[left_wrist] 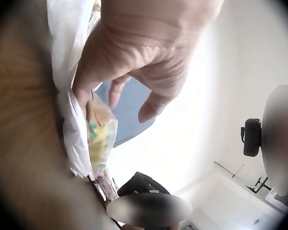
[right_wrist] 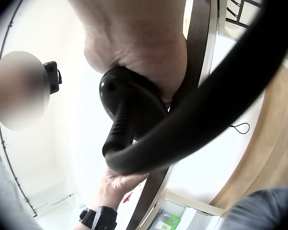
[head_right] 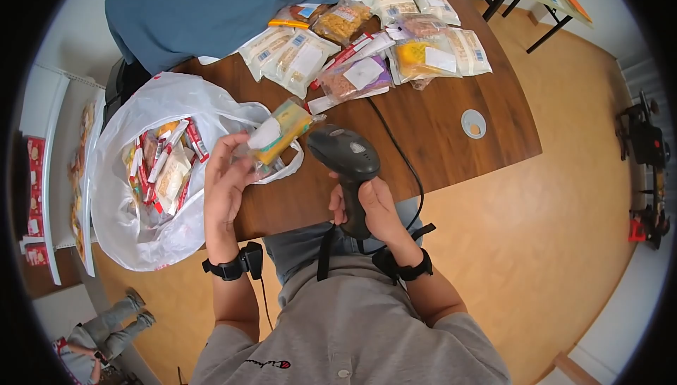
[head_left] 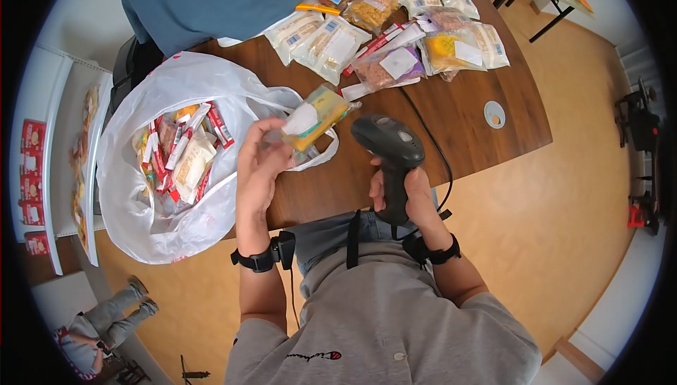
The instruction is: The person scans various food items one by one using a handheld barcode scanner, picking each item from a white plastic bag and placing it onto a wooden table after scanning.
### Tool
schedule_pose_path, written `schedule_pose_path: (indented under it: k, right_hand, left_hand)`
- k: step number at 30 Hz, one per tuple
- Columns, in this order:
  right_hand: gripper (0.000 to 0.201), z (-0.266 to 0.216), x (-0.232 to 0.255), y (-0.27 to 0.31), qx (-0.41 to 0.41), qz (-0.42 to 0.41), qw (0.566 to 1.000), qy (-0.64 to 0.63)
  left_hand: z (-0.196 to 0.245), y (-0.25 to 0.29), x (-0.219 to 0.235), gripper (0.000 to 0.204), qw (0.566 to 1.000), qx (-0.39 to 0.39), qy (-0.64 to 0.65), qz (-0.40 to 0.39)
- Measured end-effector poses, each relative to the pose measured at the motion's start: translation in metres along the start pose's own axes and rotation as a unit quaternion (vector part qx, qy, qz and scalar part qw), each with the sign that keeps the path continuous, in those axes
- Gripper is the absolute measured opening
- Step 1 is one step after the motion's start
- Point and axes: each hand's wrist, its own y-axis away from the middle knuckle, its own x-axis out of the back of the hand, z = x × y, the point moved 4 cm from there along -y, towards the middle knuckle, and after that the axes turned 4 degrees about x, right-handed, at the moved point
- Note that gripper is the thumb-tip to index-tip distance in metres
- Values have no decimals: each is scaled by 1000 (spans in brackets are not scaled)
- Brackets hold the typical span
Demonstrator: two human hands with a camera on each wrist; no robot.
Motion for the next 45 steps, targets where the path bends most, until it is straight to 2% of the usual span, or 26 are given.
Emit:
schedule_pose_path:
  k: [1, 2, 4, 6, 9, 11, 12, 14, 15, 20, 22, 23, 24, 25, 27, 28, 29, 30, 31, 32, 36, 38, 41, 42, 44, 45]
  right_hand:
    - [84, 0, 0, 0, -2, 0, 1000, 0]
    - [84, 0, -1, 0, -3, -1, 1000, 0]
    - [80, 2, 1, 0, -3, -18, 1000, -8]
    - [76, 3, 2, 0, -2, -31, 999, -13]
    - [73, 3, 2, 0, -2, -38, 999, -3]
    - [70, 4, 2, 0, 0, -45, 999, -10]
    - [70, 5, 2, 0, 0, -45, 999, -11]
    - [69, 5, 1, 0, 13, -55, 998, -17]
    - [69, 5, 1, 1, 10, -61, 998, -21]
    - [70, 6, -1, 1, 9, -73, 997, 10]
    - [72, 5, -1, 0, 15, -72, 997, 10]
    - [73, 1, -1, 0, 14, -62, 998, 8]
    - [75, -1, 0, 0, 14, -53, 999, 5]
    - [75, -2, 0, 0, 14, -50, 999, 3]
    - [77, -2, -1, -1, 10, -57, 998, 15]
    - [77, -2, -2, -2, 10, -58, 998, 13]
    - [82, -1, -3, -2, 4, -53, 998, 27]
    - [86, -1, -3, -3, -1, -49, 998, 41]
    - [86, -1, -3, -3, 1, -50, 998, 40]
    - [86, -1, -3, -3, -1, -48, 998, 40]
    - [85, 0, 0, -1, 2, -38, 999, 35]
    - [77, 2, 3, 0, 7, -38, 999, 3]
    - [64, 8, 5, 1, 12, -34, 999, -34]
    - [59, 9, 7, 2, 5, -41, 998, -38]
    - [51, 8, 9, 2, 14, -34, 999, -25]
    - [49, 6, 7, 2, 14, -41, 999, -31]
  left_hand:
    - [1, 0, -2, 37, 998, 38, 35, 35]
    - [-3, -3, -6, 37, 998, 37, 34, 36]
    - [-8, -12, -8, 45, 991, -46, -98, 84]
    - [-15, -18, -9, 50, 994, -34, -72, 74]
    - [-18, -17, -6, 45, 991, -77, -89, 63]
    - [-10, -4, -2, 44, 957, -151, -219, 115]
    - [-8, 0, -2, 44, 957, -150, -220, 115]
    - [11, 16, -10, 40, 884, -286, -351, 118]
    - [17, 21, -15, 39, 877, -294, -363, 115]
    - [11, 36, -6, 39, 895, -251, -347, 122]
    - [3, 43, 15, 41, 922, -250, -265, 131]
    - [10, 48, 27, 38, 924, -278, -203, 168]
    - [15, 55, 46, 45, 936, -256, -165, 179]
    - [21, 66, 73, 50, 930, -196, -214, 225]
    - [52, 72, 105, 57, 907, -261, -180, 278]
    - [58, 70, 135, 52, 903, -251, -206, 282]
    - [66, 68, 154, 48, 918, -179, -200, 290]
    - [68, 64, 175, 46, 888, -161, -291, 319]
    - [79, 63, 181, 46, 787, -188, -446, 383]
    - [87, 63, 181, 47, 655, -207, -584, 432]
    - [82, 44, 175, 46, 653, -229, -609, 388]
    - [72, 30, 176, 44, 770, -98, -515, 365]
    - [62, 10, 202, 45, 747, -152, -545, 349]
    - [63, 1, 207, 45, 756, -161, -541, 333]
    - [65, -12, 225, 51, 783, -101, -516, 333]
    - [66, -17, 229, 51, 788, -107, -513, 323]
